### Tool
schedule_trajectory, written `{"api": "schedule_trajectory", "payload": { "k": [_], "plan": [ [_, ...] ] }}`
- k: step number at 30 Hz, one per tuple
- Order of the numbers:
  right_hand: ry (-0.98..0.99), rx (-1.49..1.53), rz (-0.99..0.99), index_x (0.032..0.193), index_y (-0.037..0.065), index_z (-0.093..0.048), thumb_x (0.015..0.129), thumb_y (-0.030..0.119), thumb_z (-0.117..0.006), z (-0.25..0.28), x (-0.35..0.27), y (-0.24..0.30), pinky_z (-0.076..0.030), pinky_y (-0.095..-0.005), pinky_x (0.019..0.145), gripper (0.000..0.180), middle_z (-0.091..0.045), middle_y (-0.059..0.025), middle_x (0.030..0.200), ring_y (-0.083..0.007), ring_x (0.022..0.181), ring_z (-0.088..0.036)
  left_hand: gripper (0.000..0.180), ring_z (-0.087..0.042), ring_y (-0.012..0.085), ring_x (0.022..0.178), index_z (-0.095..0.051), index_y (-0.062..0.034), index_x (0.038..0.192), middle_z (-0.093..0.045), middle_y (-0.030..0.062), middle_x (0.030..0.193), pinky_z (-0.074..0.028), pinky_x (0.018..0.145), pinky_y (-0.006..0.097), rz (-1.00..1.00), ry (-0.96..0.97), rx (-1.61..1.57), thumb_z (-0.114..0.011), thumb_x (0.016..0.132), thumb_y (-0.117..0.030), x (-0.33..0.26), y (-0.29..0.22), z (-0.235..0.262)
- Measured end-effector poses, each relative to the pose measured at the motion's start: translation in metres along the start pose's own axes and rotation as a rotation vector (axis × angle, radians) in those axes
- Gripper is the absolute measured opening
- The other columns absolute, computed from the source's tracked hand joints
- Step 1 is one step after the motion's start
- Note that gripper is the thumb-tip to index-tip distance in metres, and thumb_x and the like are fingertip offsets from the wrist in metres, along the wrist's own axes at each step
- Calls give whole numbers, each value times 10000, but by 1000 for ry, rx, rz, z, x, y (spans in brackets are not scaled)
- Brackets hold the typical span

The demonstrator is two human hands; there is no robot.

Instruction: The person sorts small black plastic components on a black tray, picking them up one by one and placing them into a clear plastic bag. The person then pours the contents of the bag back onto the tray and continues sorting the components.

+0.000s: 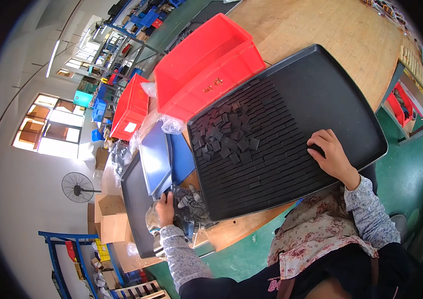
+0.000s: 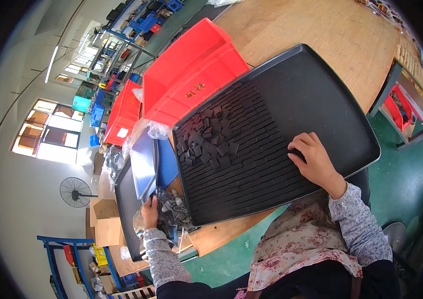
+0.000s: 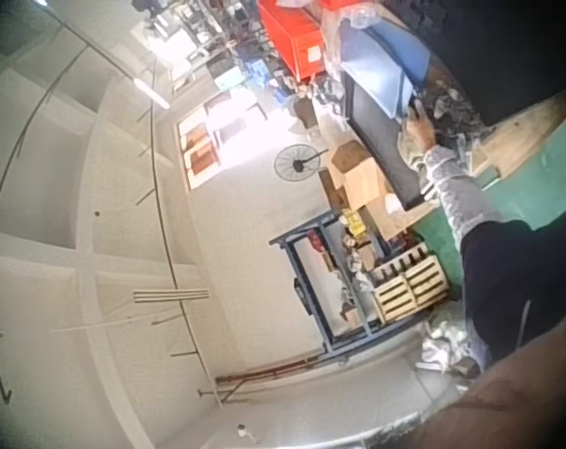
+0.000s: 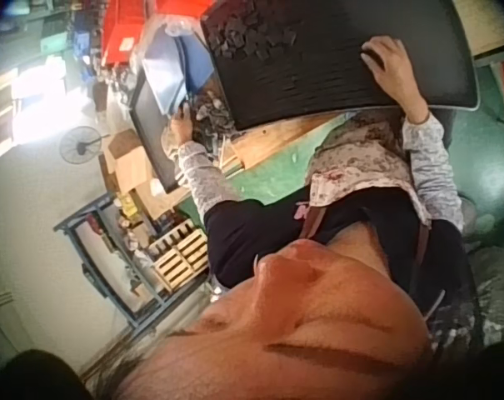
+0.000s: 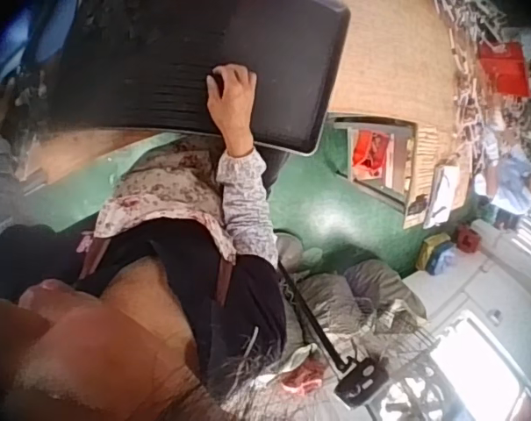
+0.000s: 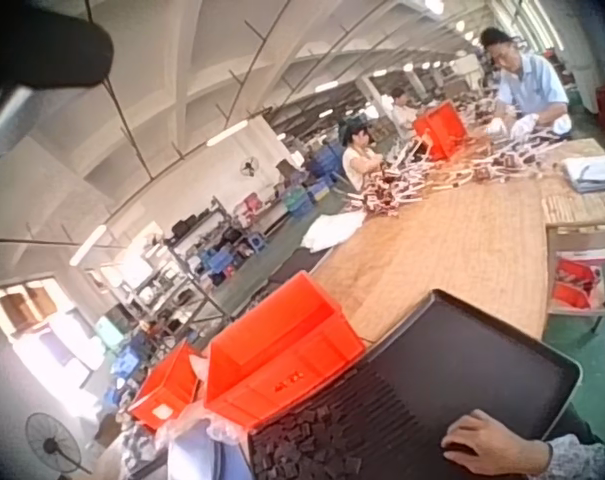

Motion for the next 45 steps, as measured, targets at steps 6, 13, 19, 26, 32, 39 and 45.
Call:
{"api": "schedule_trajectory", "payload": {
  "k": [6,13,19,26,32,39,45],
  "plan": [
    [11,-6,6,945,23,-619,785,18,-702,1,0,0,-461,-382,830,181,-588,-105,995,-311,930,-536,563,-409,172,578,-591,81,707,-445,94,542,-393,565,401,145,28,-76,-625,924,-437,39,20,0],
    [0,1,0,946,23,-620,789,24,-702,2,-1,-1,-462,-382,831,177,-593,-105,1000,-309,931,-537,641,-600,317,565,-604,65,618,-569,206,549,-460,619,454,-270,-141,163,-754,747,-544,24,-16,-9],
    [-10,-8,17,953,22,-624,785,19,-701,1,-3,-4,-467,-382,837,184,-597,-103,1005,-307,935,-538,529,-662,376,713,-691,36,661,-662,221,689,-515,704,443,-1,178,294,-803,628,-480,48,-24,4],
    [2,12,22,955,31,-629,773,26,-715,0,-4,-5,-468,-381,842,201,-597,-100,1002,-303,954,-533,621,-668,377,936,-718,45,930,-697,226,977,-527,856,438,-22,342,642,-778,617,-488,77,-40,-10],
    [11,46,40,968,40,-630,777,31,-719,3,-7,-6,-468,-381,844,210,-588,-88,1022,-292,947,-529,512,-665,373,981,-727,6,942,-699,209,986,-525,870,461,-143,494,803,-713,723,-457,76,-60,-5],
    [14,32,27,970,38,-629,776,29,-720,4,-7,-5,-467,-375,837,215,-589,-86,1019,-291,939,-525,401,-677,388,862,-727,3,811,-688,240,854,-542,805,453,-244,506,712,-730,715,-386,64,-61,4],
    [19,45,28,974,33,-629,771,28,-723,6,-6,-3,-466,-375,839,224,-590,-86,1013,-291,934,-524,304,-664,396,730,-690,40,692,-643,260,704,-537,711,452,-231,358,515,-719,674,-262,41,-53,40]
  ]
}}
Point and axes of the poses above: each hand's wrist, its own x-axis towards the middle knuckle, its own z-axis out of the back of the hand, y = z × x, the point moved 3 cm from there along x, towards the middle knuckle
